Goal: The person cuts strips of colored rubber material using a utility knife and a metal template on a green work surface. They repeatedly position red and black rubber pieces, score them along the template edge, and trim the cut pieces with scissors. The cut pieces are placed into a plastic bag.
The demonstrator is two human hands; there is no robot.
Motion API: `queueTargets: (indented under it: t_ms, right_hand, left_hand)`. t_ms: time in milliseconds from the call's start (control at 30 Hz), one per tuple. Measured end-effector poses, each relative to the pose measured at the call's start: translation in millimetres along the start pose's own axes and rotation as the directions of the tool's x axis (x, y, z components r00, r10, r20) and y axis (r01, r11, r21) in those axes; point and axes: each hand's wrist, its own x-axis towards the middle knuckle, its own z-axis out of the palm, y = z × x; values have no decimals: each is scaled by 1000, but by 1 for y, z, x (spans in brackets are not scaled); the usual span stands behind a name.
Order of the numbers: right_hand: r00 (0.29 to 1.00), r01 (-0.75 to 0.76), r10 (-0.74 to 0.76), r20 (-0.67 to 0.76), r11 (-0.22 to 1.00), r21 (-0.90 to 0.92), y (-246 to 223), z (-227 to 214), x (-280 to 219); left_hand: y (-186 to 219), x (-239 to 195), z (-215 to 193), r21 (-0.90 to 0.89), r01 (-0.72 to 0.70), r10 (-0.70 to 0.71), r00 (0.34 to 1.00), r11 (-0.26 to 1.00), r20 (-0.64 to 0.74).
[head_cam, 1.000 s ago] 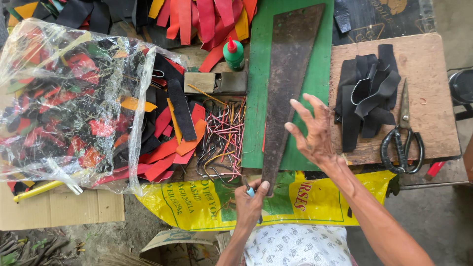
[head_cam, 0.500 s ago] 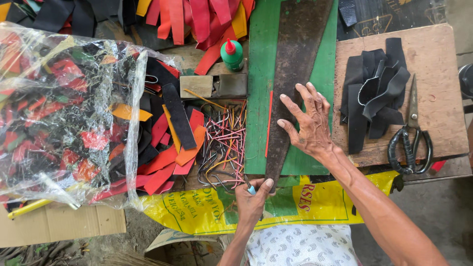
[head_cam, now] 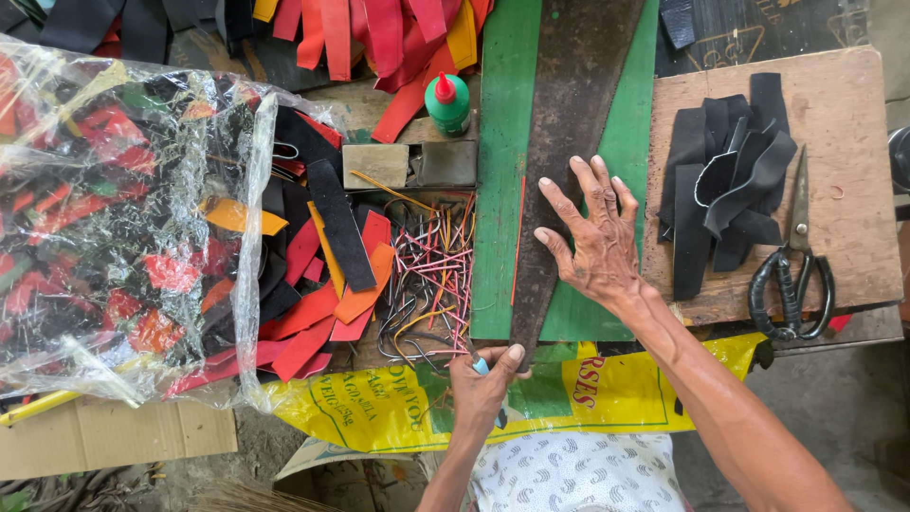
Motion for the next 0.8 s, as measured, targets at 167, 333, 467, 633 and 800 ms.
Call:
queueTargets:
  t_ms: [167,333,467,633,800]
  right_hand:
    - [1000,2,-2,-8,1000,-2,1,1,-1]
    - [998,-18,21,-56,999,47,-4,2,0]
    - [992,-122,125,-14,986,113,-24,-1,-6]
    - [994,-80,74,76,993,86,-53,-8,-21]
    - [992,-88,81,99,993,72,-59,-12,-21]
  left_hand:
    - [2,-1,0,-18,-10,10,1000,1000,8]
    - [2,-2,2,-20,-21,21,1000,1000,-6]
    - [1,-1,4,-17,-42,42,999,999,-15]
    - [-3,-1,6,-24,-30,29,999,999,-40]
    - [-2,-4,10,-58,-31,28,999,998,-44]
